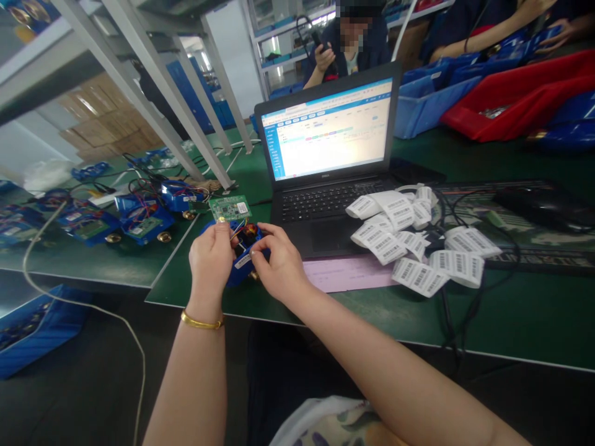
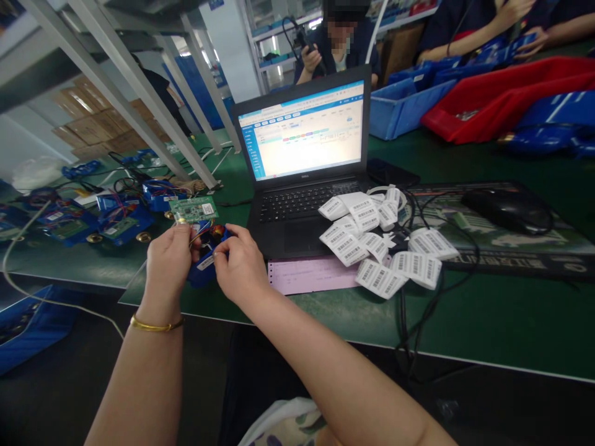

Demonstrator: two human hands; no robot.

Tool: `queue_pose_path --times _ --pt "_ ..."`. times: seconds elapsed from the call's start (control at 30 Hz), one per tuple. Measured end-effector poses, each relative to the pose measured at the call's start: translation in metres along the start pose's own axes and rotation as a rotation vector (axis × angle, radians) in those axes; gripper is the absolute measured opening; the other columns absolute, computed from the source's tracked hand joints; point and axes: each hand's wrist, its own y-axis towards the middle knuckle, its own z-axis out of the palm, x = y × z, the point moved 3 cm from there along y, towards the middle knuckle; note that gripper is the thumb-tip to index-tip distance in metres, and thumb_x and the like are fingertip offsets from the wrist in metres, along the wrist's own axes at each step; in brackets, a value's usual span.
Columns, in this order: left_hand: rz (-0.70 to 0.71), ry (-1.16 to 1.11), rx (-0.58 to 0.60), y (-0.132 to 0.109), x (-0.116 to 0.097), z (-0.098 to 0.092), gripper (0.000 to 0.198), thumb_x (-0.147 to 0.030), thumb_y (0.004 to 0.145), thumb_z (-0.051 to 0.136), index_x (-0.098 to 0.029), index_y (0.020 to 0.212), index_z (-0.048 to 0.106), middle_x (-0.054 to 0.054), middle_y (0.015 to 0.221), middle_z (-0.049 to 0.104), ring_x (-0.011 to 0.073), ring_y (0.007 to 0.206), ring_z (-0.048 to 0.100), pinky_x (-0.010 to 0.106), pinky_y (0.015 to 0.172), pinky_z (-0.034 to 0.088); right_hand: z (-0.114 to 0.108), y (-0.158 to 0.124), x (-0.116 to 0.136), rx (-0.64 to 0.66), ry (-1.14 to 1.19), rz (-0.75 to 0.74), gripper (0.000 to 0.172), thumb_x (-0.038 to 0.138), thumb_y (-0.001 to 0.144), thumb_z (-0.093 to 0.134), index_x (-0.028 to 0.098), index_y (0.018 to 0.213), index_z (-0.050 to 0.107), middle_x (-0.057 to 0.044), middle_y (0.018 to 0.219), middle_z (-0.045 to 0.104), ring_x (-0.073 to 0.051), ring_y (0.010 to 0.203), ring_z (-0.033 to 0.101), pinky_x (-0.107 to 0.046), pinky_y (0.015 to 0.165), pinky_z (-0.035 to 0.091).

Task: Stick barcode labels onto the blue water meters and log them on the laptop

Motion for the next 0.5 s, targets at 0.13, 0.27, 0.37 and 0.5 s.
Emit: queue_pose_path --times 0.13,0.27,0.37,0.5 --pt "-0.008 0.023 0.034 -0.001 0.001 0.000 0.040 -0.046 0.088 0.034 -0.019 0.065 0.052 0.001 0.050 0.051 0.0173 0.053 0.050 0.027 0.052 0.034 0.002 -0.007 -0.001 -0.052 0.010 -0.036 0.013 0.007 0.078 0.056 0.018 0.072 0.056 -0.012 0.125 0.054 -0.023 0.117 0.052 -0.037 0.101 0.042" --pt "0.007 0.034 0.056 0.002 0.005 0.006 0.042 -0.045 0.090 0.031 -0.019 0.066 0.054 0.003 0.061 0.058 0.0172 0.056 0.052 0.027 0.053 0.035 0.009 -0.009 -0.006 -0.127 0.015 -0.092 0.008 0.012 0.080 0.053 0.018 0.076 0.057 -0.014 0.123 0.055 -0.023 0.117 0.052 -0.039 0.100 0.042" --pt "0.006 0.095 0.053 -0.003 -0.001 0.004 0.043 -0.039 0.093 0.028 -0.017 0.069 0.056 0.006 0.071 0.063 0.0178 0.062 0.056 0.027 0.056 0.037 0.012 -0.014 -0.009 -0.163 0.020 -0.130 0.009 0.022 0.082 0.052 0.019 0.075 0.056 -0.015 0.120 0.056 -0.025 0.114 0.054 -0.042 0.096 0.045" --pt "0.005 0.250 0.079 -0.018 -0.017 -0.001 0.041 -0.026 0.094 0.031 -0.015 0.070 0.062 0.007 0.077 0.068 0.0200 0.073 0.063 0.028 0.063 0.043 0.007 -0.025 -0.023 -0.178 -0.046 -0.105 0.029 0.051 0.078 0.056 0.022 0.072 0.056 -0.014 0.116 0.059 -0.033 0.105 0.057 -0.052 0.087 0.048"
